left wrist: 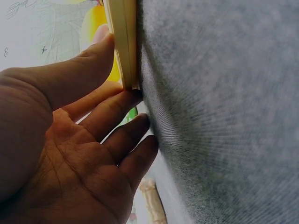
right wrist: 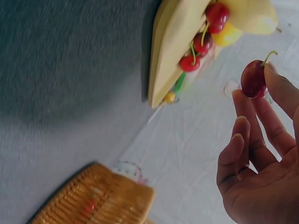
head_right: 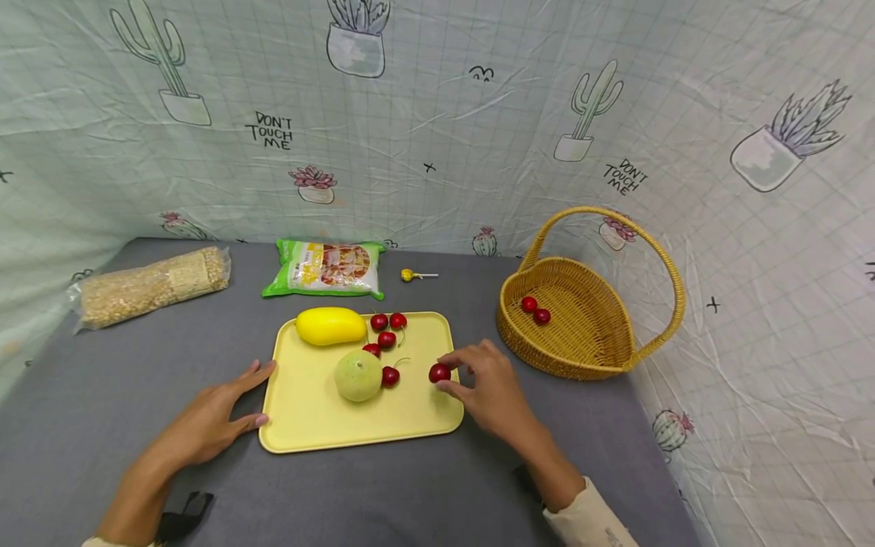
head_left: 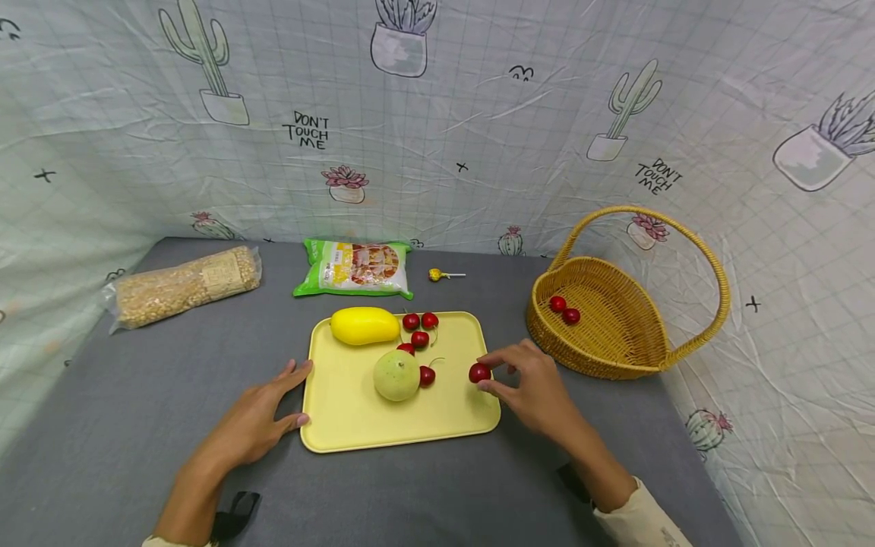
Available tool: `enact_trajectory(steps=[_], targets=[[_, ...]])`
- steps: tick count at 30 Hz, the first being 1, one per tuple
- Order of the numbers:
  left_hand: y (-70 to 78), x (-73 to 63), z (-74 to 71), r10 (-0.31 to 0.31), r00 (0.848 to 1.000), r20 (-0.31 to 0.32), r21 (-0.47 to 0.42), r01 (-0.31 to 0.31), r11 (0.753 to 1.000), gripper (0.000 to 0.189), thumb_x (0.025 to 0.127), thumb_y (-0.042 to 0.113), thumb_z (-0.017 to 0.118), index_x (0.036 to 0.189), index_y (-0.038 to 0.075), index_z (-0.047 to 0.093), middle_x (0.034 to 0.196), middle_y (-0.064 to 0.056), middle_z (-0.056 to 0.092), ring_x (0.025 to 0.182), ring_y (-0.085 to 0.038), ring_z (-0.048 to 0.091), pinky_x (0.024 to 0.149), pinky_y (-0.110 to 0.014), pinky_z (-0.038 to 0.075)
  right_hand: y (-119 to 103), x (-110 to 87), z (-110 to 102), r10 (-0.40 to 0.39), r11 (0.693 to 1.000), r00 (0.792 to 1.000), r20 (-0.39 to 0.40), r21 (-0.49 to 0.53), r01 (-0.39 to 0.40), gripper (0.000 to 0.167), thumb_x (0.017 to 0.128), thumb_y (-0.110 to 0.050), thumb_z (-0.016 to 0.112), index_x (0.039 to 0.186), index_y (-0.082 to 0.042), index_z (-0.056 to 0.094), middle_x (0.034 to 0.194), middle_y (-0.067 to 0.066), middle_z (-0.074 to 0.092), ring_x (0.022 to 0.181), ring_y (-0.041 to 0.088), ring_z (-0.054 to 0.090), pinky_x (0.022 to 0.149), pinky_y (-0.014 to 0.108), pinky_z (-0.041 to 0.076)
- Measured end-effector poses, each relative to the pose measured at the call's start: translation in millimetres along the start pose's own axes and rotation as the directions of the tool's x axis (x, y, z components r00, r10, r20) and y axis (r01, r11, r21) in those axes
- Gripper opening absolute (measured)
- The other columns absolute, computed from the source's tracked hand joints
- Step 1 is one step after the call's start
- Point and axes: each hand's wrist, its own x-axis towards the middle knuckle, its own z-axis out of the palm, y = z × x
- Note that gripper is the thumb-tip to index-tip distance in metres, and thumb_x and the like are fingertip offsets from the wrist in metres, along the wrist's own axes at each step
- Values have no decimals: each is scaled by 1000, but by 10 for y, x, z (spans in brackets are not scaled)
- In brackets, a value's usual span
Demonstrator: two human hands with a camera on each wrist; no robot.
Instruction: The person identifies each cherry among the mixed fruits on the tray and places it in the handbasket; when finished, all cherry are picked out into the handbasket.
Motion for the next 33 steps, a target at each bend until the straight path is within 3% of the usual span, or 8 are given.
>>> enact_trajectory(steps=[8,14,21,26,33], targets=[[-1,-7,-2,7,1000,-1,-2,-7,1000,86,92,16,83,165,5,39,166,-34,34,151,-54,39,112,-73,42,138,12,-170,-4,1000,997,-82,-26,1,35,77,-21,97,109,-20,83,99,-5,79,81,16,61,68,29,50],[-7,-9,-6,11,1000,1,-4,-11,1000,86,92,16,83,165,4,39,166,-34,35,151,-55,39,112,-73,42,225,32,-320,63,998,993,-103,-19,-66,35,78,-22,96,111,-20,83,102,-4,79,84,14,63,72,30,55],[-6,-8,-7,10,1000,-1,-4,-10,1000,86,92,16,83,165,4,38,166,-35,34,151,-55,39,111,-73,43,324,52,-447,114,993,986,-126,-10,-116,36,80,-22,95,114,-18,82,99,2,78,82,19,56,67,24,47],[-2,-1,-7,9,1000,-4,2,-9,1000,86,92,16,83,165,5,38,166,-34,34,150,-55,39,112,-73,42,415,58,-502,131,991,978,-160,-16,-135,36,80,-21,95,113,-17,82,94,5,74,81,17,58,66,22,48],[-3,-5,-10,12,1000,-2,1,-12,1000,86,92,16,83,165,4,39,165,-35,34,150,-56,40,111,-73,43,544,67,-577,166,985,971,-174,-18,-172,33,83,-21,93,114,-18,83,101,3,79,84,19,59,67,22,47]])
